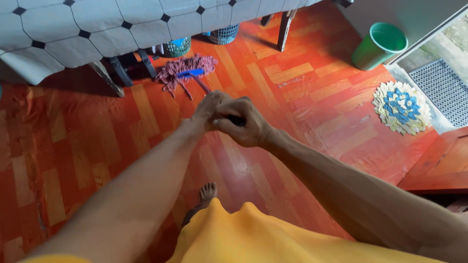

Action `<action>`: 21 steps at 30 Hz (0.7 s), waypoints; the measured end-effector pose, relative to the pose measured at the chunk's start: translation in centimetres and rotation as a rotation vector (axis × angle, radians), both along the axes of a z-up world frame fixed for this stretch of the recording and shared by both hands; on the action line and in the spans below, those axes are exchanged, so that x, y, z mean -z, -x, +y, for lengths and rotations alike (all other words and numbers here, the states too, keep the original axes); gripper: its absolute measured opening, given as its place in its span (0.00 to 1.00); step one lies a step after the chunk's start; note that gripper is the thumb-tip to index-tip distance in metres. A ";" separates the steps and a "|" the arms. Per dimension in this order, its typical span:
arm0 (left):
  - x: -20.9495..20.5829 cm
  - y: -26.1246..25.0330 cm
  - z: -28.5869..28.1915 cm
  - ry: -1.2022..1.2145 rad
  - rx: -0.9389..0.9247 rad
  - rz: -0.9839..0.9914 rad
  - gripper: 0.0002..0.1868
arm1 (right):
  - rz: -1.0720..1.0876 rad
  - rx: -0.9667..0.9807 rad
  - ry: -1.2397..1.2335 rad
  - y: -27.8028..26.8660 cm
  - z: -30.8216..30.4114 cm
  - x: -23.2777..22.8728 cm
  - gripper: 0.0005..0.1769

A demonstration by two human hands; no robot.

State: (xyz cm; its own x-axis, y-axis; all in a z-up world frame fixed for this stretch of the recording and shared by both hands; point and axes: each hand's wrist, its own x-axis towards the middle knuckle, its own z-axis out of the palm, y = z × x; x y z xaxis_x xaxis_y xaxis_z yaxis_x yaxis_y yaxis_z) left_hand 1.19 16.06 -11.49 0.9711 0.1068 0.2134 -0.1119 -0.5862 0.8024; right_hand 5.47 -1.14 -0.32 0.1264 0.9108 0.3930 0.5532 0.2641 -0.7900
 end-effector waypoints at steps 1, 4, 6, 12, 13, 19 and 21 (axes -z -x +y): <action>0.6 -0.3 1.4 0.029 0.022 -0.008 0.07 | -0.016 0.001 0.005 -0.1 1.2 0.2 0.08; 2.1 -0.4 4.6 0.092 0.028 0.006 0.08 | -0.048 -0.003 0.009 0.4 4.0 0.6 0.06; 2.2 -0.2 5.9 0.100 -0.060 0.073 0.09 | -0.037 0.013 0.012 0.7 5.0 0.7 0.06; 2.0 2.7 6.5 0.201 -0.050 -0.117 0.04 | -0.032 0.064 0.027 2.3 5.6 0.5 0.09; 1.9 2.6 6.6 0.073 -0.049 -0.132 0.06 | -0.016 0.048 0.009 2.7 5.3 0.3 0.08; 1.6 3.9 3.9 -0.218 -0.083 -0.193 0.11 | 0.024 0.077 0.016 5.1 2.7 -1.1 0.12; 1.1 5.1 2.3 -0.229 -0.088 -0.123 0.11 | 0.035 0.076 0.020 6.0 1.2 -1.4 0.12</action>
